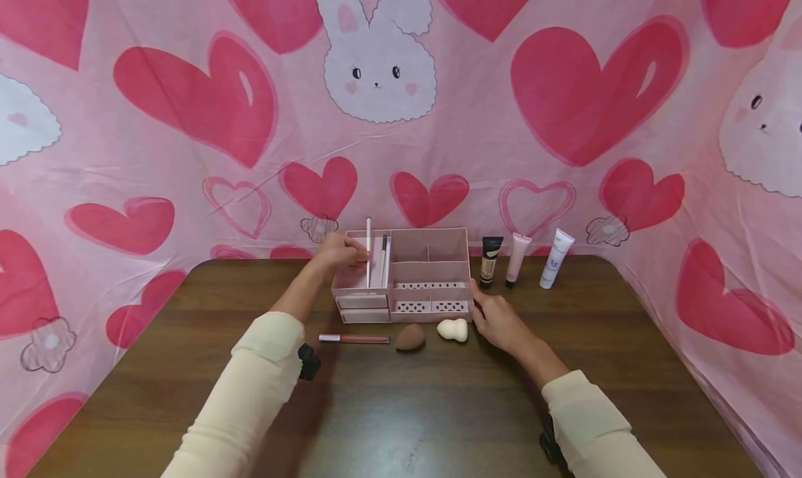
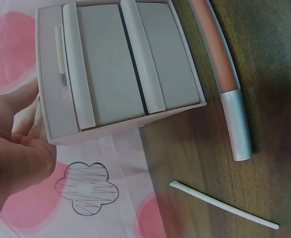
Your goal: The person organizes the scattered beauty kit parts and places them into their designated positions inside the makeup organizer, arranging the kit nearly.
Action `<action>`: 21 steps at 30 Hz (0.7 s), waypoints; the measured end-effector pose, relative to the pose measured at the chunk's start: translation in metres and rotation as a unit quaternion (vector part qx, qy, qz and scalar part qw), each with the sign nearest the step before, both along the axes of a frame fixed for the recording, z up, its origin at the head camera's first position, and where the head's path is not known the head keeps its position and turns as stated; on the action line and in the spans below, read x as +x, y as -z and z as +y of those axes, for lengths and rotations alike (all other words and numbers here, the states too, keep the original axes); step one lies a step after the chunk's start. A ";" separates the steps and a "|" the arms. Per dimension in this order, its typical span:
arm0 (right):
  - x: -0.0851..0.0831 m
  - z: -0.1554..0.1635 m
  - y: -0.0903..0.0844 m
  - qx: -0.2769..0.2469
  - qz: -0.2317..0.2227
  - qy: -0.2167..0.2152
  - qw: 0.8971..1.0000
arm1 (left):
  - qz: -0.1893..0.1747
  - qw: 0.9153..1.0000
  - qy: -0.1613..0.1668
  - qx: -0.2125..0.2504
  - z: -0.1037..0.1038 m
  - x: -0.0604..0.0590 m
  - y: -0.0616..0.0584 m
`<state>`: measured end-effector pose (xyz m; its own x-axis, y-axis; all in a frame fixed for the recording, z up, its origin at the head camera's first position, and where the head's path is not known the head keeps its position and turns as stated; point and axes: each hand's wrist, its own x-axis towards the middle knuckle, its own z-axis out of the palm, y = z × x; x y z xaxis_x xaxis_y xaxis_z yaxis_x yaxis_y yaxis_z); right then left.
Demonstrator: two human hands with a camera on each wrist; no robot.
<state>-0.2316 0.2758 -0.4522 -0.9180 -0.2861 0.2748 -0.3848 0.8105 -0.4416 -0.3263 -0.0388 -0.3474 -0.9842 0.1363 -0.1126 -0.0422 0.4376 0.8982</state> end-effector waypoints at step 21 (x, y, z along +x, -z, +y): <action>-0.001 0.000 0.000 -0.002 0.000 0.002 1.000 | 0.010 0.995 0.032 -0.091 0.006 0.004 0.000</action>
<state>-0.2322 0.2763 -0.4523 -0.9192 -0.2819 0.2750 -0.3816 0.8103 -0.4447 -0.3222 -0.0329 -0.3470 -0.9766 0.1770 -0.1221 0.0071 0.5940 0.8044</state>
